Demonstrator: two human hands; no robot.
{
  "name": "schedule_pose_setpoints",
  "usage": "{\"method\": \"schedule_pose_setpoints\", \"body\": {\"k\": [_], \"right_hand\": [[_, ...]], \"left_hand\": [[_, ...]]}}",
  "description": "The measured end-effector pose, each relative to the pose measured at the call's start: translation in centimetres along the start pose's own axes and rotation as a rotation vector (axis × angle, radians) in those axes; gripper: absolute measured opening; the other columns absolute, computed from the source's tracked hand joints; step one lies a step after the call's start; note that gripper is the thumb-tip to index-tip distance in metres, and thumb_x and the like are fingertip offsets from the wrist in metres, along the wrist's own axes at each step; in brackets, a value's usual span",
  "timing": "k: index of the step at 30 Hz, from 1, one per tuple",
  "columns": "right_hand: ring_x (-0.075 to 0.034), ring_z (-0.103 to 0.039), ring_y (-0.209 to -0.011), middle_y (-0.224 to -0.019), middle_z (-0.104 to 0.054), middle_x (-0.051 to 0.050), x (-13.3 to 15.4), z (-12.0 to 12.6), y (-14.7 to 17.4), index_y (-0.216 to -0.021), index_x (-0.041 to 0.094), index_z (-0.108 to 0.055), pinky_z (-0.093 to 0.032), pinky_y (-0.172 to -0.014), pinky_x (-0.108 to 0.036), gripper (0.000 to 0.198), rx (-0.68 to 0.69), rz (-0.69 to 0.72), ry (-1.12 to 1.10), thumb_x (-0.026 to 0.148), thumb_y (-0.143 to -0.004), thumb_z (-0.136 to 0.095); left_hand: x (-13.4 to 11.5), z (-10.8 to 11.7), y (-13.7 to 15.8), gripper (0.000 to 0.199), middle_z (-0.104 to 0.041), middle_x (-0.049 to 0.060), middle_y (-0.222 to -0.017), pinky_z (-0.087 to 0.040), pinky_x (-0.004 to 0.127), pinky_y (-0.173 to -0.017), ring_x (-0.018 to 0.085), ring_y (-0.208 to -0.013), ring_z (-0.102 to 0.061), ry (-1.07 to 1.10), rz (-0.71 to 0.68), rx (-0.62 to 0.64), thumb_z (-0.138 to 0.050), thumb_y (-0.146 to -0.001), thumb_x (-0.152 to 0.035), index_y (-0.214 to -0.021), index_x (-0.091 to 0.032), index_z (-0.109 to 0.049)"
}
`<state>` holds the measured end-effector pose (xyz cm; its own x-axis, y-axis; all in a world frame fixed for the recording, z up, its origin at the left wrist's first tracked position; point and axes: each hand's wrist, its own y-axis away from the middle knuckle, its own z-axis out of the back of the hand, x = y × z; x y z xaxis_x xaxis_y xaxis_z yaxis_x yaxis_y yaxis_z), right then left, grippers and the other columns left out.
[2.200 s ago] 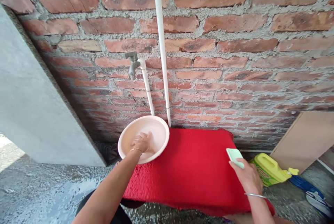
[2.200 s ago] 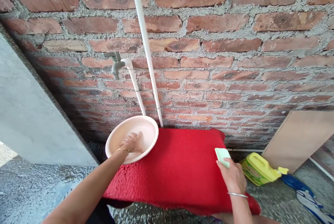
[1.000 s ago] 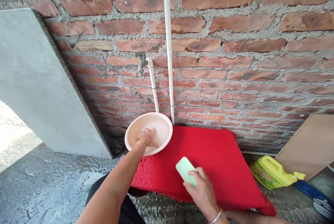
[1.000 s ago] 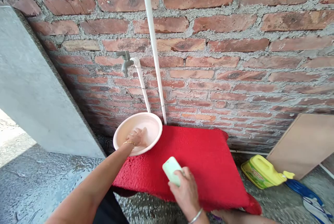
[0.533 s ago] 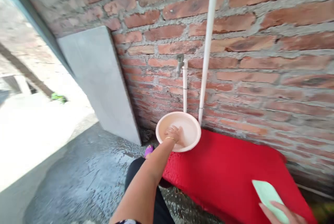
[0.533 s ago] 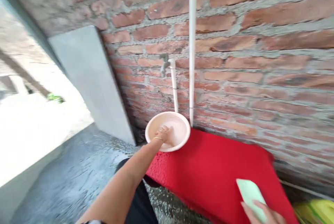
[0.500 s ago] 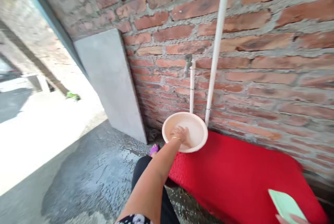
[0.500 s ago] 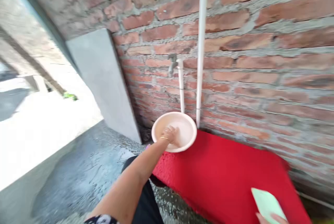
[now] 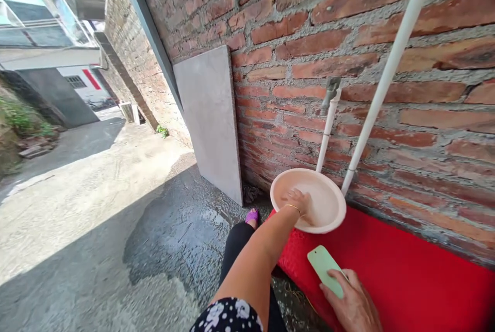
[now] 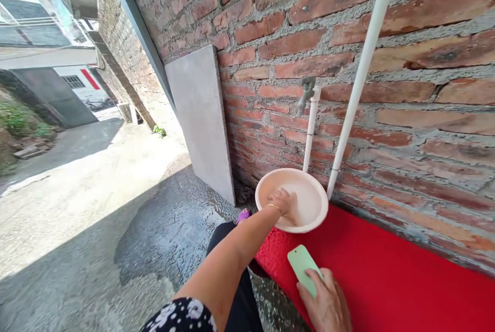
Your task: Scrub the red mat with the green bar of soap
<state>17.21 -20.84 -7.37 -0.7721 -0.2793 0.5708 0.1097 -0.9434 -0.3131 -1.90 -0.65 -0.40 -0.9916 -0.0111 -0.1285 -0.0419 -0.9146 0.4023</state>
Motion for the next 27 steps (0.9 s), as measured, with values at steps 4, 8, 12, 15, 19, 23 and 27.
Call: {"method": "schedule_pose_setpoints", "body": {"k": [4,8,12,15,19,23,27], "right_hand": [[-0.024,-0.065,-0.082,-0.090,-0.063,-0.007,-2.4,3.9,1.0,-0.096,0.027,-0.072,-0.051,-0.076,-0.036,0.047,0.021,-0.143,0.041,0.066,-0.078,-0.052],[-0.028,-0.064,-0.078,-0.091,-0.060,-0.009,-7.9,10.8,3.8,-0.105,0.026,-0.072,-0.051,-0.071,-0.041,0.064,-0.037,-0.532,0.190,0.076,-0.072,-0.050],[-0.027,-0.060,-0.069,-0.087,-0.058,-0.010,-10.9,15.6,5.9,-0.112,0.025,-0.071,-0.050,-0.063,-0.042,0.070,-0.074,-0.787,0.321,0.079,-0.074,-0.047],[-0.028,-0.061,-0.071,-0.091,-0.059,-0.011,-9.3,15.0,6.1,-0.111,0.025,-0.071,-0.049,-0.061,-0.042,0.068,-0.081,-0.765,0.326,0.078,-0.075,-0.048],[-0.025,-0.064,-0.087,-0.099,-0.060,-0.008,-2.9,9.4,5.6,-0.101,0.025,-0.071,-0.052,-0.076,-0.037,0.045,-0.069,-0.354,0.162,0.062,-0.080,-0.055],[-0.021,-0.063,-0.092,-0.101,-0.063,-0.004,2.2,5.2,5.6,-0.101,0.030,-0.070,-0.051,-0.083,-0.033,0.023,0.091,-0.106,0.128,0.040,-0.082,-0.061],[-0.023,-0.064,-0.090,-0.099,-0.063,-0.005,0.2,6.7,6.5,-0.100,0.028,-0.070,-0.052,-0.082,-0.035,0.027,0.052,-0.183,0.165,0.046,-0.082,-0.060]], "left_hand": [[-0.2,0.8,0.9,0.132,-0.006,0.026,-0.164,-0.031,0.078,-0.093,0.064,-0.138,-0.015,-0.055,-0.002,0.026,-0.082,-0.052,-0.067,-0.159,-0.029,-0.014],[-0.4,1.0,1.2,0.128,-0.010,0.027,-0.163,-0.027,0.080,-0.095,0.065,-0.136,-0.013,-0.011,-0.008,0.020,-0.083,-0.055,-0.064,-0.159,-0.026,-0.017],[-0.5,0.8,1.3,0.121,-0.013,0.026,-0.163,-0.026,0.081,-0.095,0.066,-0.136,-0.015,0.005,0.007,-0.012,-0.080,-0.060,-0.065,-0.158,-0.025,-0.022],[-0.5,0.7,1.2,0.128,-0.011,0.025,-0.164,-0.027,0.081,-0.094,0.066,-0.136,-0.014,0.000,0.011,-0.010,-0.087,-0.054,-0.058,-0.159,-0.026,-0.021],[-0.4,0.9,1.3,0.136,-0.011,0.025,-0.164,-0.030,0.080,-0.095,0.065,-0.136,-0.017,-0.049,0.012,0.002,-0.091,-0.047,-0.051,-0.159,-0.028,-0.018],[-0.6,1.0,1.6,0.132,-0.011,0.023,-0.164,-0.034,0.078,-0.093,0.062,-0.136,-0.020,-0.122,0.027,0.022,-0.087,-0.053,-0.055,-0.159,-0.030,-0.013],[-0.6,1.1,1.7,0.131,-0.009,0.024,-0.164,-0.034,0.076,-0.093,0.062,-0.135,-0.019,-0.141,0.018,0.033,-0.086,-0.055,-0.054,-0.160,-0.029,-0.012]]}}
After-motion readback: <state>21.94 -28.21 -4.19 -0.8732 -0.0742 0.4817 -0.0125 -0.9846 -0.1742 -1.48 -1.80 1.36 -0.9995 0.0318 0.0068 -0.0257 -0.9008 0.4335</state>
